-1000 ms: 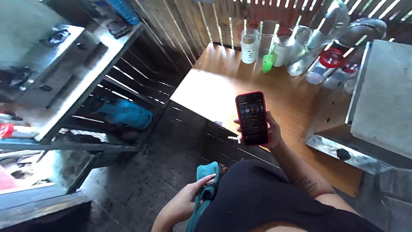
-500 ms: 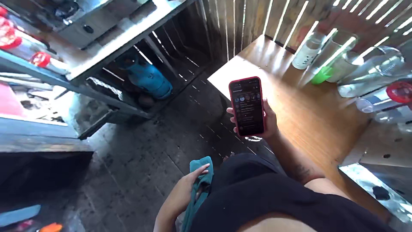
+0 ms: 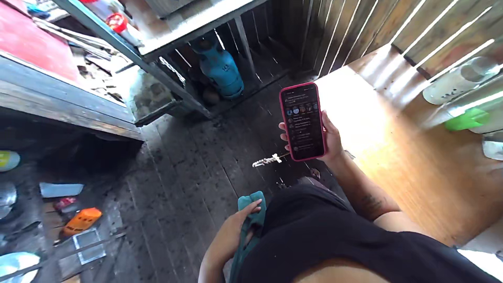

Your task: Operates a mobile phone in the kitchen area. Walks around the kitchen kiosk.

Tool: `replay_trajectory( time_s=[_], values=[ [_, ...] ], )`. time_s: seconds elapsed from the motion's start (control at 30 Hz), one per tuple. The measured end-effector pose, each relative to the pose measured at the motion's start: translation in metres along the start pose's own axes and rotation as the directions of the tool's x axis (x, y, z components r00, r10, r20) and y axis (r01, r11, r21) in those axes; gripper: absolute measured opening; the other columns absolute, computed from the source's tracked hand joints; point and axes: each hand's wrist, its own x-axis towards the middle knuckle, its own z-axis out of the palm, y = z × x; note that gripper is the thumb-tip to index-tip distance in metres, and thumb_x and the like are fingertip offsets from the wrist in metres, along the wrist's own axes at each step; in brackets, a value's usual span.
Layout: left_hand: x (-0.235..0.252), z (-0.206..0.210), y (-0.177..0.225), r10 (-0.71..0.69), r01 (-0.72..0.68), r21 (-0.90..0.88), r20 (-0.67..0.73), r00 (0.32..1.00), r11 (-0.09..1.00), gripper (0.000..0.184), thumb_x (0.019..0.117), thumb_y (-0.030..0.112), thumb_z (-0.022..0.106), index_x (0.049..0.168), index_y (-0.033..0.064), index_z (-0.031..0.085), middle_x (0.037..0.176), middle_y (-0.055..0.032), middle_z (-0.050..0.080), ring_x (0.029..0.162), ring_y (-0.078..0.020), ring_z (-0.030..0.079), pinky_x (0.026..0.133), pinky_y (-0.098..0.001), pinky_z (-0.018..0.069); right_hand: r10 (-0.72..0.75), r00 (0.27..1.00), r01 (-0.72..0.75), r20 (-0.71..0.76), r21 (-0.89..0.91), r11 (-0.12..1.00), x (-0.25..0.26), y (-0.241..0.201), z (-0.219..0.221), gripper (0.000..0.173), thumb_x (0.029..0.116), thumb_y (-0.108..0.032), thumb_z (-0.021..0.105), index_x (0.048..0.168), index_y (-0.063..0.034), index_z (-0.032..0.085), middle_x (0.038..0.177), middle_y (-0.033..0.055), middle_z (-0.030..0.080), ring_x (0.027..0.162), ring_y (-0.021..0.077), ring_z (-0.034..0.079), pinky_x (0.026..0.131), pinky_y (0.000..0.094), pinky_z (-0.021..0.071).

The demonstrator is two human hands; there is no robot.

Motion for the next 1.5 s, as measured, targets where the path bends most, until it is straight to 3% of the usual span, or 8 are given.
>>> replay_trajectory(
  time_s=[0.2,0.57,0.77,0.9,1.03,1.17,1.27,1.5],
  values=[
    [0.004,-0.010,-0.011,-0.084,0.076,-0.111,-0.070,0.994,0.991,0.069,0.0834,0.001,0.068,0.150,0.0065,0.049,0.135,-0.0079,0.067,0.122,-0.0217,0.066,0.106,-0.0457,0.0506,0.006,0.922,-0.088,-0.388,-0.194,0.977,0.051,-0.001,0.003,0.060,0.1070,-0.061,0.023,0.132,-0.0208,0.061,0.111,0.0050,0.074,0.094,0.0176,0.074,0.076,0.0396,0.0641],
    [0.089,-0.068,0.003,-0.055,-0.004,-0.224,-0.255,0.965,0.975,0.064,0.0798,0.000,0.064,0.143,-0.0041,0.053,0.133,-0.0097,0.068,0.125,-0.0172,0.063,0.108,-0.0360,0.0490,0.109,0.961,-0.159,-0.255,-0.182,0.970,0.172,-0.063,-0.039,0.059,0.1076,-0.058,0.022,0.138,-0.0222,0.057,0.121,0.0054,0.071,0.107,0.0198,0.071,0.088,0.0445,0.0610],
    [0.171,-0.100,-0.008,0.153,-0.247,-0.199,-0.395,0.906,0.948,0.059,0.0966,0.041,0.058,0.142,0.0039,0.056,0.128,-0.0014,0.071,0.128,-0.0124,0.059,0.121,-0.0480,0.0290,0.069,0.958,-0.148,-0.280,-0.270,0.951,0.238,-0.112,-0.062,0.053,0.1060,-0.057,0.030,0.134,-0.0225,0.059,0.115,0.0011,0.073,0.101,0.0141,0.072,0.084,0.0383,0.0619],
    [0.229,-0.101,-0.019,0.221,-0.448,-0.436,-0.478,0.850,0.781,0.086,0.0906,0.071,0.056,0.142,0.0014,0.053,0.132,-0.0077,0.069,0.128,-0.0163,0.060,0.113,-0.0340,0.0447,0.059,0.957,-0.156,-0.283,-0.334,0.929,0.275,-0.137,-0.074,0.049,0.1015,-0.053,0.045,0.141,-0.0255,0.051,0.116,0.0002,0.072,0.100,0.0141,0.072,0.083,0.0384,0.0623],
    [0.258,-0.112,0.002,0.070,-0.391,-0.557,-0.510,0.857,0.733,0.065,0.1000,0.049,0.056,0.133,-0.0075,0.057,0.126,-0.0064,0.071,0.122,-0.0071,0.062,0.107,-0.0255,0.0462,0.036,0.958,-0.155,-0.283,-0.408,0.900,0.303,-0.150,-0.083,0.055,0.0984,-0.048,0.050,0.148,-0.0255,0.042,0.117,0.0010,0.071,0.098,0.0136,0.072,0.080,0.0370,0.0623],
    [0.267,-0.123,-0.002,0.065,-0.417,-0.539,-0.554,0.830,0.732,0.071,0.0964,0.058,0.058,0.136,-0.0012,0.057,0.127,-0.0042,0.071,0.122,-0.0088,0.064,0.107,-0.0266,0.0480,0.052,0.944,-0.184,-0.326,-0.392,0.901,0.317,-0.153,-0.086,0.054,0.0978,-0.051,0.052,0.147,-0.0299,0.043,0.115,0.0007,0.072,0.093,0.0138,0.073,0.075,0.0365,0.0626],
    [0.275,-0.138,0.002,-0.010,-0.369,-0.568,-0.554,0.833,0.735,0.054,0.1018,0.036,0.055,0.129,-0.0105,0.057,0.120,-0.0078,0.072,0.115,-0.0085,0.066,0.103,-0.0260,0.0499,0.034,0.941,-0.174,-0.336,-0.395,0.902,0.326,-0.152,-0.086,0.054,0.0975,-0.047,0.051,0.147,-0.0284,0.043,0.117,0.0017,0.071,0.097,0.0148,0.072,0.078,0.0372,0.0623],
    [0.285,-0.166,-0.039,0.188,-0.478,-0.545,-0.502,0.844,0.689,0.064,0.0973,0.055,0.059,0.139,0.0066,0.058,0.125,-0.0048,0.072,0.118,-0.0137,0.066,0.104,-0.0302,0.0503,-0.055,0.927,-0.112,-0.370,-0.416,0.902,0.327,-0.138,-0.074,0.050,0.1003,-0.045,0.048,0.147,-0.0280,0.044,0.116,0.0038,0.071,0.095,0.0161,0.072,0.078,0.0393,0.0623]
  ],
)
